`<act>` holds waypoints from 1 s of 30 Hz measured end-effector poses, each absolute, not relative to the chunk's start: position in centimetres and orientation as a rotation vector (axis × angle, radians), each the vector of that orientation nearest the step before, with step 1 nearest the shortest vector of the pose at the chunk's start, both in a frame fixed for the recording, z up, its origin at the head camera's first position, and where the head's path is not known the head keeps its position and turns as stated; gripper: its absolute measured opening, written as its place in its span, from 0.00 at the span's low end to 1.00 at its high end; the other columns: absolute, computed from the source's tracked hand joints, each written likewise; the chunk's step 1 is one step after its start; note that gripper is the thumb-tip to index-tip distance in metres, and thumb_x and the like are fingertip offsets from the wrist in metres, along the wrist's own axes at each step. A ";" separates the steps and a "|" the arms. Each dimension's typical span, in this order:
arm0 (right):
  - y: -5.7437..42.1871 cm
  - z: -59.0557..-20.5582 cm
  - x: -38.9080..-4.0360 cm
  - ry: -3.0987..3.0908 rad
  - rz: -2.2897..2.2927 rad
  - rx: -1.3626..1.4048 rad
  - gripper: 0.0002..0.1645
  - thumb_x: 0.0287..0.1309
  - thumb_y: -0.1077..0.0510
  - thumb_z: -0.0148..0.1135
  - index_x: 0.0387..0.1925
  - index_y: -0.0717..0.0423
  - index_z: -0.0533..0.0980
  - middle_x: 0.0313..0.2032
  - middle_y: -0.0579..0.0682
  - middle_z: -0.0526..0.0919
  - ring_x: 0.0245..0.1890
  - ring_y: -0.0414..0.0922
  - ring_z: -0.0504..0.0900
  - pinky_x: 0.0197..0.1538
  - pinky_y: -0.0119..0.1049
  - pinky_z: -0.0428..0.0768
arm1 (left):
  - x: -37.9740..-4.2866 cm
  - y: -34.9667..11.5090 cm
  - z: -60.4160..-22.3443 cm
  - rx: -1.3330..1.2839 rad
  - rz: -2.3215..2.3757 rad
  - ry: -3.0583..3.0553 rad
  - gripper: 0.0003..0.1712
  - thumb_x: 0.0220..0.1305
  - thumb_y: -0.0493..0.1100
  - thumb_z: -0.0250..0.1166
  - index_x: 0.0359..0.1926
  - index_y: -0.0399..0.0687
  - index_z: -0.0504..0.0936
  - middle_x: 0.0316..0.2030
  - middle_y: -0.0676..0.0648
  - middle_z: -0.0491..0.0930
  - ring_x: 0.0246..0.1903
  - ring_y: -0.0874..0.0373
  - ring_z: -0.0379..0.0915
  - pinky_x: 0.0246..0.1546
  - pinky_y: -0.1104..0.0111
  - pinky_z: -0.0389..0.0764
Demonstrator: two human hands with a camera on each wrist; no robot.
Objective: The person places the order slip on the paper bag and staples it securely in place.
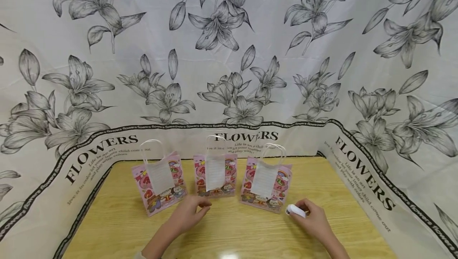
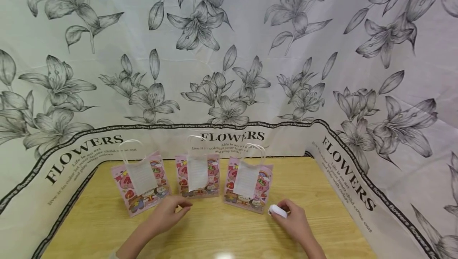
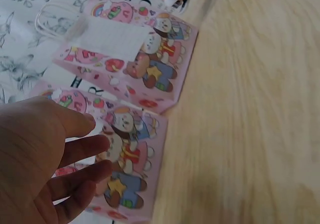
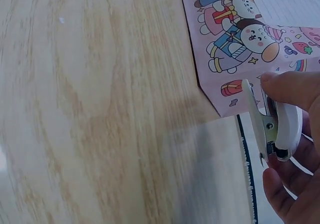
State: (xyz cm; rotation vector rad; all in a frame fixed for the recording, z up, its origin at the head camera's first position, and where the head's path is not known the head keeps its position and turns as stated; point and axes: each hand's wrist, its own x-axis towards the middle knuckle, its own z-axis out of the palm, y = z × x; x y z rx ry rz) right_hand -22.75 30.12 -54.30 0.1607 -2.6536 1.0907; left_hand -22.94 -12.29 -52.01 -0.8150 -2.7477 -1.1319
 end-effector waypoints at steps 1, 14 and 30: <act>30.2 -54.4 -22.7 -2.661 1.094 0.153 0.18 0.43 0.58 0.80 0.33 0.56 0.78 0.29 0.44 0.81 0.30 0.38 0.77 0.33 0.32 0.77 | -22.7 -12.6 -52.3 -0.801 -1.131 -2.752 0.05 0.66 0.40 0.65 0.40 0.51 0.87 0.36 0.56 0.84 0.36 0.65 0.79 0.36 0.64 0.81; 29.9 -55.7 -22.4 -2.682 1.125 0.126 0.18 0.42 0.59 0.80 0.31 0.56 0.77 0.27 0.44 0.80 0.27 0.37 0.76 0.31 0.30 0.76 | -19.7 -16.5 -55.7 -0.614 -1.223 -2.812 0.06 0.66 0.40 0.64 0.40 0.46 0.87 0.35 0.54 0.84 0.35 0.65 0.78 0.34 0.66 0.78; 29.0 -57.0 -22.8 -2.784 1.101 0.022 0.20 0.40 0.55 0.81 0.30 0.55 0.77 0.26 0.44 0.80 0.26 0.38 0.77 0.31 0.31 0.76 | -18.3 -19.4 -57.4 -0.448 -1.285 -2.836 0.06 0.66 0.41 0.65 0.40 0.50 0.87 0.35 0.58 0.84 0.36 0.67 0.78 0.34 0.67 0.79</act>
